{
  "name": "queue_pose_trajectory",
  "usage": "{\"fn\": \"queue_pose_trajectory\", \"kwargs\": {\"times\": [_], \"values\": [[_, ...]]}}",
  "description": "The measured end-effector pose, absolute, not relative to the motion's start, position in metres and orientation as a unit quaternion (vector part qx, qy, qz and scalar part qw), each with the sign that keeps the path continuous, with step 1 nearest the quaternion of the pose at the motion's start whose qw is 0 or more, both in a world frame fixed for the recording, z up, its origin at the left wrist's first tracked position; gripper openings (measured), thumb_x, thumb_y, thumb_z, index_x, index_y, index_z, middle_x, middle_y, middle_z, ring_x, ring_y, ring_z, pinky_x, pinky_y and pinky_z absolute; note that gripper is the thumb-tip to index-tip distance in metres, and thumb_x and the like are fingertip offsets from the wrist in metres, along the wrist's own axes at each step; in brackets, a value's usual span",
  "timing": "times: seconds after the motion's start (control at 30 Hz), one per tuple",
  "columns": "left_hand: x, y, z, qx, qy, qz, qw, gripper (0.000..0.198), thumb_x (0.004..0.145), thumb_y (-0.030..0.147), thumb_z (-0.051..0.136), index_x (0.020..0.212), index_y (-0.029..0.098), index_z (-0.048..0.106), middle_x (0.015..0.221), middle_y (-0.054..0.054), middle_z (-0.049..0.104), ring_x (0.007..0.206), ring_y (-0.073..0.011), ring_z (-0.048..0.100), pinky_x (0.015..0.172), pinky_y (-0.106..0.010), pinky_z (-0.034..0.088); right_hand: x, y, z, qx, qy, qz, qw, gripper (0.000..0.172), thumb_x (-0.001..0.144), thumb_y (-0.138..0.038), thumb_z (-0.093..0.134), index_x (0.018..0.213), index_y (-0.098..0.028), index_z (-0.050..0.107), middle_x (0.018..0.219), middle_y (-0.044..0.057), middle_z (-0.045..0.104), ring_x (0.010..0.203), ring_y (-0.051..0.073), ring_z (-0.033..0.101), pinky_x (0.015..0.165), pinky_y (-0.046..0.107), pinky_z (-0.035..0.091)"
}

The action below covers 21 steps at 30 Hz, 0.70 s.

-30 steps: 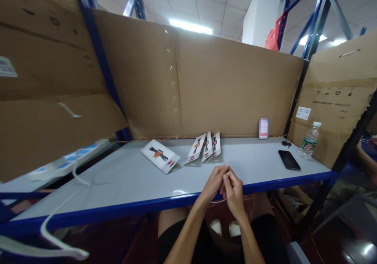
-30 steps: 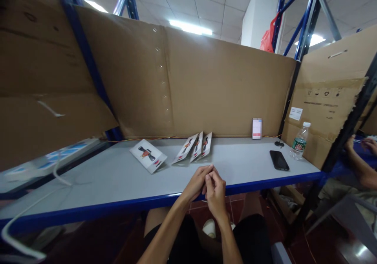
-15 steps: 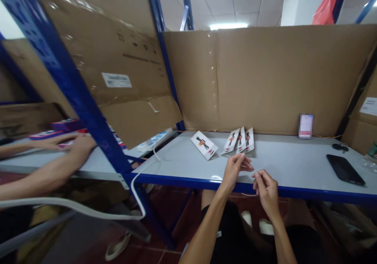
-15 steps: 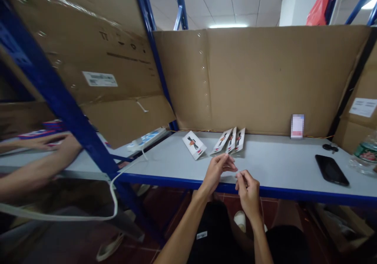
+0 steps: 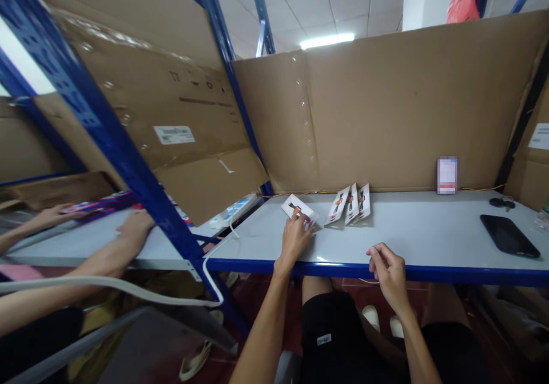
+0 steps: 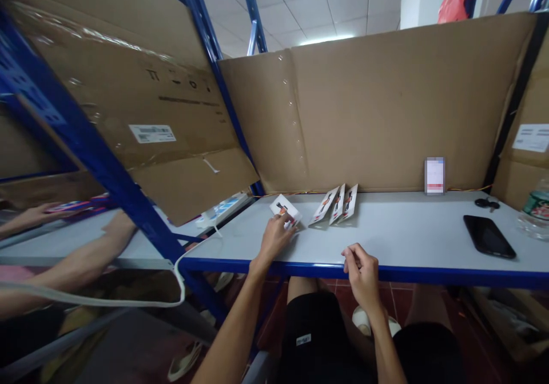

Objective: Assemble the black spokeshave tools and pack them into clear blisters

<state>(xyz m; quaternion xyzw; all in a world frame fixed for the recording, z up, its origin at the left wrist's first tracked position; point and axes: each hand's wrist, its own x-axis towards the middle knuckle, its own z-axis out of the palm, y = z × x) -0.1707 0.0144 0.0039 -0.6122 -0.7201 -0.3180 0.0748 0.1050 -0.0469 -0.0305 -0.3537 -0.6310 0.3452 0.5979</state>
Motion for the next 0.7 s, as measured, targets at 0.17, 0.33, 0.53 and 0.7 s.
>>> {"fn": "queue_pose_trajectory", "kwargs": {"times": [0.17,0.33,0.53,0.7], "values": [[-0.169,0.013,-0.004,-0.624,-0.714,-0.303,0.094,0.018,0.086,0.021,0.062,0.102,0.019,0.071,0.106,-0.014,0.066,0.106,-0.029,0.059,0.092,-0.037,0.046,0.106,-0.047,-0.03,-0.354,-0.634,0.342,0.596,0.036,0.1,-0.049,0.051,0.08,-0.02,0.062,0.056,-0.003,0.051,0.048,0.012,0.046,0.047,0.024,0.036],[-0.163,0.01,0.001,-0.625,-0.713,-0.301,0.097,0.018,0.089,0.021,0.06,0.106,0.018,0.068,0.107,-0.013,0.065,0.104,-0.0276,0.06,0.087,-0.036,0.047,0.106,-0.047,-0.033,-0.354,-0.636,0.34,0.595,0.036,0.1,-0.049,0.051,0.081,-0.021,0.062,0.057,-0.003,0.052,0.049,0.012,0.046,0.048,0.023,0.036],[-0.157,0.012,0.007,-0.63,-0.726,-0.257,0.097,0.014,0.092,0.023,0.058,0.102,0.018,0.067,0.107,-0.014,0.067,0.102,-0.0275,0.063,0.082,-0.035,0.046,0.105,-0.046,-0.032,-0.353,-0.638,0.337,0.596,0.037,0.1,-0.05,0.051,0.08,-0.02,0.062,0.056,-0.003,0.051,0.048,0.012,0.046,0.048,0.023,0.035],[-0.157,0.015,0.005,-0.626,-0.738,-0.233,0.1,0.016,0.093,0.026,0.057,0.102,0.017,0.067,0.105,-0.015,0.068,0.098,-0.0279,0.065,0.077,-0.033,0.045,0.104,-0.046,-0.031,-0.351,-0.636,0.339,0.598,0.037,0.099,-0.049,0.051,0.08,-0.021,0.062,0.055,-0.003,0.051,0.047,0.012,0.046,0.047,0.024,0.035]]}}
